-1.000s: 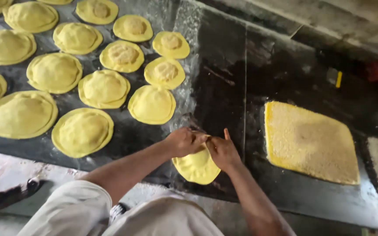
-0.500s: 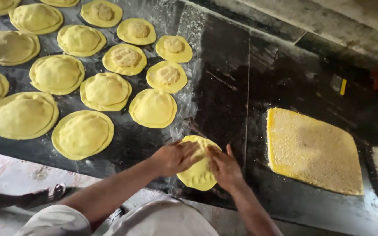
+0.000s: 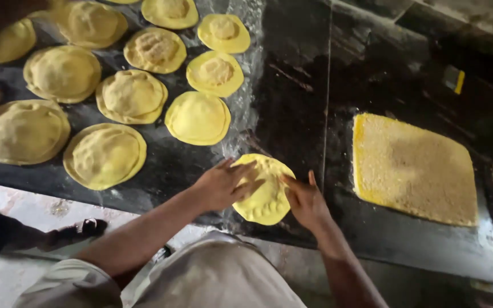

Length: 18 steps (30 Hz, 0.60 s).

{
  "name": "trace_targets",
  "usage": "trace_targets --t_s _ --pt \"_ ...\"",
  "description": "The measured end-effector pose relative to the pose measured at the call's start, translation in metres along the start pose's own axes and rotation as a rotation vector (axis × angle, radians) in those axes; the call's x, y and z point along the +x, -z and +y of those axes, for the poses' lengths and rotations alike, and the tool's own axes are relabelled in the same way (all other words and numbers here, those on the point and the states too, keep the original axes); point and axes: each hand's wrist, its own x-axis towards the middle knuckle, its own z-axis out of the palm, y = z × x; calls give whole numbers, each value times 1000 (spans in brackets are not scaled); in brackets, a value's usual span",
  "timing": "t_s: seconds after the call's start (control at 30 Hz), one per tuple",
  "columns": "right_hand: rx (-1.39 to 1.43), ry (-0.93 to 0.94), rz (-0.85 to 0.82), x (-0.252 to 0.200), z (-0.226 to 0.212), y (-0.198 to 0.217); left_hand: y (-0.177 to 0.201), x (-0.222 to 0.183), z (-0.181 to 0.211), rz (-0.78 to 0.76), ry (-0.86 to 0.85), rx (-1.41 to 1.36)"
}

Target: The recorder and coworkers prepare filled dough discs by adding filling and crimping the edges for baking.

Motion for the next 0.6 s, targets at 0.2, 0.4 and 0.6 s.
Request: trace_targets --t_s 0.2,0.4,0.6 --pt "-2 147 160 -24 -6 -14 -6 -8 7 98 96 -137" --pt "-50 75 32 -38 6 -9 7 -15 19 -78 276 -251" --pt "-112 42 18 -42 -50 15 -3 -37 28 -44 78 -55"
